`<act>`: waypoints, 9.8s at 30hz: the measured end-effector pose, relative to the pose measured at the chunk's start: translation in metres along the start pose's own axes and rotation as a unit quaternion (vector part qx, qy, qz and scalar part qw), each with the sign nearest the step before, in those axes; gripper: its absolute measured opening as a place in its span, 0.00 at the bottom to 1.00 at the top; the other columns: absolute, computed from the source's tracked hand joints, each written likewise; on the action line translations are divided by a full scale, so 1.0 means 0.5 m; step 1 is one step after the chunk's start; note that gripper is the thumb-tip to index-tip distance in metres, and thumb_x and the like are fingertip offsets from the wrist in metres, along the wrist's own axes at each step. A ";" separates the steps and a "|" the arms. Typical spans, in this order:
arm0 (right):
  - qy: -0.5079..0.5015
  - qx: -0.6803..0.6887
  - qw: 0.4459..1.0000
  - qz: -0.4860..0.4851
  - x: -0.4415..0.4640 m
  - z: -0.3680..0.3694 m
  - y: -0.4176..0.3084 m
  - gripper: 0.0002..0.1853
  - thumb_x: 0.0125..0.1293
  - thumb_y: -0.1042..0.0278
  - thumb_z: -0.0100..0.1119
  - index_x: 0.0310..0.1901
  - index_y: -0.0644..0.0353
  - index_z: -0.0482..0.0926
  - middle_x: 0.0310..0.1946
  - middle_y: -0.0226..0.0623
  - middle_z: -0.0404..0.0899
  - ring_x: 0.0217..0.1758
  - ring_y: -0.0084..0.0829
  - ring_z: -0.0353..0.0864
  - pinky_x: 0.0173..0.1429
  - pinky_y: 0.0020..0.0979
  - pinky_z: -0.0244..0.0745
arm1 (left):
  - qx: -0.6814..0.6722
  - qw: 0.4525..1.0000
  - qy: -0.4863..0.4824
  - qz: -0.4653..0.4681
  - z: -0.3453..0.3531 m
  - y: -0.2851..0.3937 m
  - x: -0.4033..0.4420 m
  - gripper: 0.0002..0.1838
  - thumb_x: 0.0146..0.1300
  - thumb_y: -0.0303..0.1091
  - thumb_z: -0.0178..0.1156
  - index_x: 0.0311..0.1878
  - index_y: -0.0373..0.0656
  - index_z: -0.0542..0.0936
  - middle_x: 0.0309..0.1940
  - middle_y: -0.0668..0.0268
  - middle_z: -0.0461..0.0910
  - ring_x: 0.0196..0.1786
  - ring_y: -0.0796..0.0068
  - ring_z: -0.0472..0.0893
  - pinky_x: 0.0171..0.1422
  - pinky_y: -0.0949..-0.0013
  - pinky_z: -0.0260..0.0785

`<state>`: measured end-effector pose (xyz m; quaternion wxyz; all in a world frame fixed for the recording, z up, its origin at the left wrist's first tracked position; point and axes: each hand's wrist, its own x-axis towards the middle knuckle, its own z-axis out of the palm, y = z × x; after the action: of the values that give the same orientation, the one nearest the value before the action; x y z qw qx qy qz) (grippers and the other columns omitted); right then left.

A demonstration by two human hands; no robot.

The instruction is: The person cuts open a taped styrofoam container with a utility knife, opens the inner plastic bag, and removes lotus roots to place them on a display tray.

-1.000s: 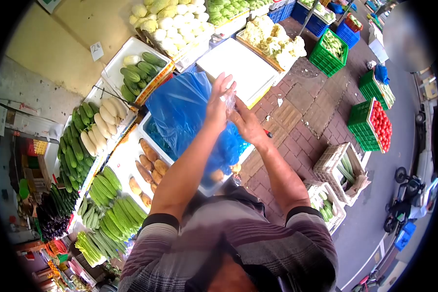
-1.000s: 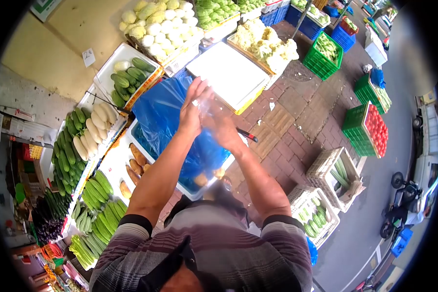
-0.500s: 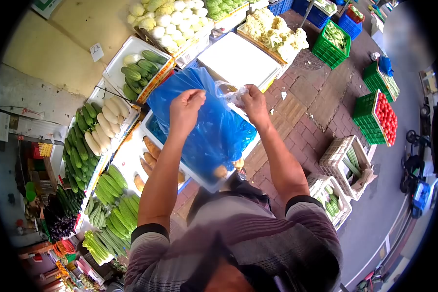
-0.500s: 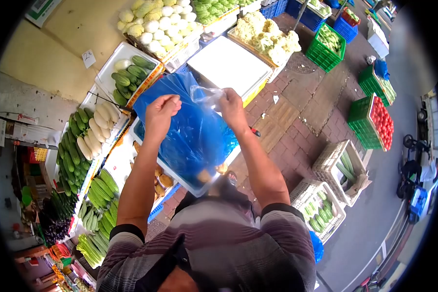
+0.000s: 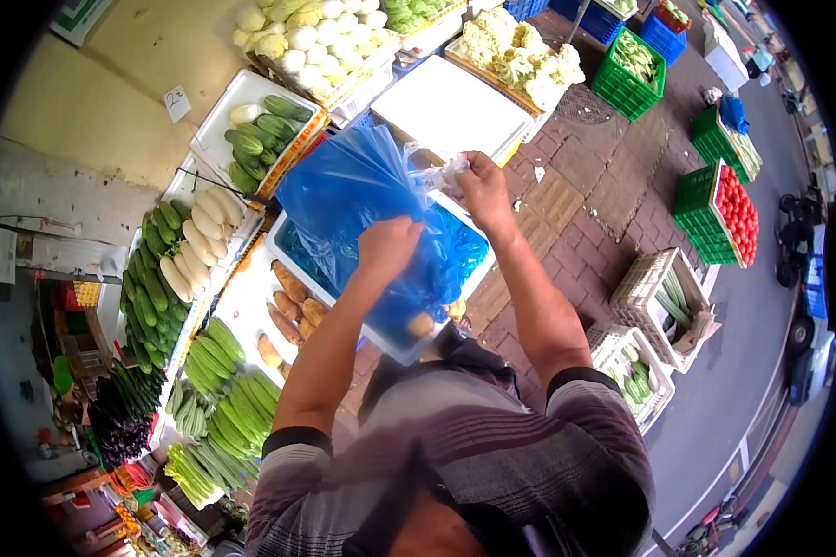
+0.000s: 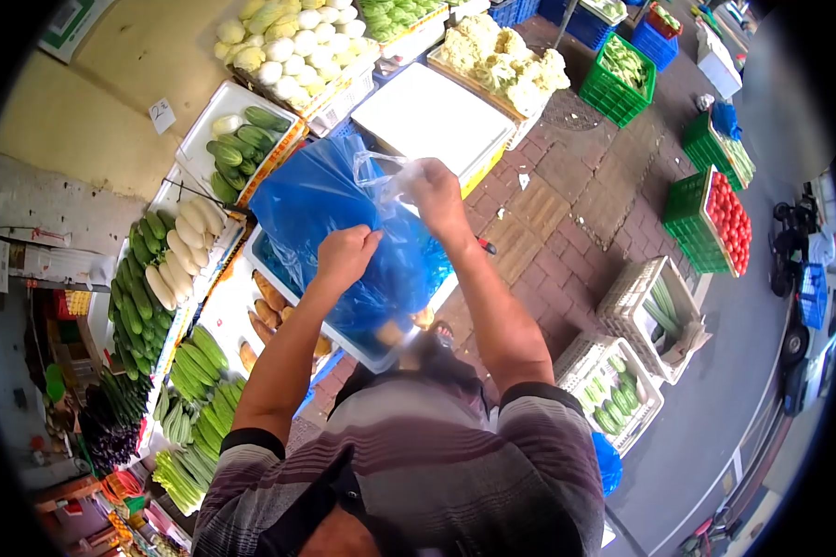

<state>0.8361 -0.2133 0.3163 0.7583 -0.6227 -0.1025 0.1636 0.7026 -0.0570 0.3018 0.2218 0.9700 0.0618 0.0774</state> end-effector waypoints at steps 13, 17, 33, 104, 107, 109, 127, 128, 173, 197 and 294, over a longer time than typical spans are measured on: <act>0.148 0.085 0.985 0.032 0.064 -0.168 0.008 0.17 0.65 0.77 0.50 0.54 0.77 0.74 0.40 0.45 0.82 0.40 0.33 0.84 0.42 0.30 0.85 | -0.023 0.998 -0.035 -0.052 -0.081 -0.099 -0.115 0.18 0.63 0.42 0.64 0.23 0.38 0.77 0.23 0.50 0.78 0.28 0.47 0.79 0.34 0.52 0.69; 0.080 0.089 0.993 0.020 0.033 -0.139 -0.013 0.15 0.66 0.76 0.52 0.53 0.74 0.74 0.40 0.44 0.82 0.39 0.33 0.85 0.43 0.30 0.82 | -0.092 0.960 0.037 -0.261 -0.157 -0.013 -0.094 0.22 0.61 0.52 0.68 0.32 0.38 0.83 0.28 0.55 0.83 0.34 0.53 0.83 0.40 0.53 0.73; 0.151 0.096 0.983 0.038 0.053 -0.180 0.027 0.15 0.67 0.75 0.53 0.52 0.73 0.75 0.39 0.43 0.83 0.41 0.31 0.85 0.42 0.31 0.85 | 0.152 0.977 -0.128 -0.074 0.070 -0.015 0.067 0.20 0.69 0.50 0.56 0.30 0.45 0.84 0.34 0.56 0.86 0.40 0.49 0.85 0.46 0.45 0.71; 0.295 0.115 0.949 0.004 -0.048 -0.325 0.057 0.14 0.67 0.78 0.50 0.52 0.69 0.76 0.44 0.41 0.81 0.43 0.30 0.83 0.46 0.31 0.82 | 0.266 0.760 -0.548 0.227 0.149 -0.008 0.057 0.20 0.64 0.49 0.54 0.45 0.48 0.88 0.45 0.56 0.87 0.57 0.54 0.80 0.81 0.36 0.43; 0.350 0.162 0.923 0.001 -0.039 -0.356 0.108 0.15 0.68 0.74 0.50 0.53 0.75 0.74 0.42 0.43 0.81 0.38 0.31 0.82 0.44 0.33 0.84 | 0.250 0.778 -0.529 0.229 0.126 -0.034 0.040 0.18 0.61 0.48 0.56 0.42 0.48 0.89 0.43 0.58 0.87 0.56 0.57 0.80 0.82 0.36 0.40; 0.390 0.203 0.897 -0.033 -0.041 -0.411 0.130 0.14 0.69 0.74 0.50 0.52 0.75 0.73 0.42 0.45 0.80 0.38 0.34 0.82 0.46 0.37 0.86 | 0.240 0.788 -0.518 0.231 0.119 -0.070 0.025 0.17 0.60 0.48 0.58 0.41 0.48 0.89 0.41 0.59 0.87 0.55 0.58 0.80 0.82 0.37 0.38; 0.373 0.291 0.880 0.049 -0.486 -0.347 0.166 0.14 0.72 0.66 0.51 0.52 0.64 0.78 0.43 0.40 0.83 0.44 0.37 0.84 0.47 0.39 0.79 | 0.022 0.890 -0.398 0.220 0.157 -0.110 0.061 0.19 0.62 0.51 0.66 0.46 0.45 0.86 0.47 0.60 0.85 0.60 0.60 0.80 0.80 0.38 0.47; 0.358 0.285 0.887 0.053 -0.508 -0.344 0.185 0.15 0.70 0.65 0.54 0.53 0.62 0.78 0.44 0.39 0.83 0.46 0.37 0.83 0.49 0.40 0.79 | 0.013 0.895 -0.394 0.207 0.163 -0.100 0.058 0.20 0.62 0.51 0.66 0.46 0.45 0.86 0.47 0.59 0.85 0.59 0.60 0.80 0.80 0.38 0.47; 0.129 -0.251 0.958 0.053 -0.701 -0.002 0.134 0.14 0.73 0.59 0.58 0.47 0.62 0.80 0.34 0.34 0.81 0.32 0.28 0.78 0.40 0.33 0.76 | -0.711 0.641 -0.289 -0.032 0.094 0.127 -0.315 0.22 0.73 0.24 0.50 0.69 0.41 0.66 0.47 0.58 0.79 0.47 0.71 0.81 0.53 0.66 0.77; 0.423 0.105 0.899 0.036 -1.039 -0.191 0.007 0.12 0.72 0.63 0.60 0.49 0.62 0.82 0.37 0.29 0.83 0.39 0.20 0.80 0.41 0.26 0.77 | -0.588 0.597 -0.541 -0.065 0.222 0.229 -0.491 0.13 0.73 0.38 0.61 0.53 0.40 0.81 0.48 0.60 0.85 0.44 0.65 0.87 0.51 0.58 0.81; 0.493 -0.059 0.791 0.357 -1.647 -0.252 0.613 0.22 0.64 0.54 0.58 0.46 0.68 0.85 0.37 0.49 0.87 0.41 0.43 0.86 0.51 0.43 0.78 | -0.302 0.746 -0.572 -0.158 0.371 0.341 -0.595 0.22 0.72 0.49 0.61 0.60 0.46 0.74 0.47 0.63 0.81 0.40 0.66 0.82 0.45 0.65 0.74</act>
<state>0.0824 -0.5849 0.0310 0.5557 -0.6544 0.5053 0.0869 0.4584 -0.3331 0.1752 0.5063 0.6908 0.0491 -0.5138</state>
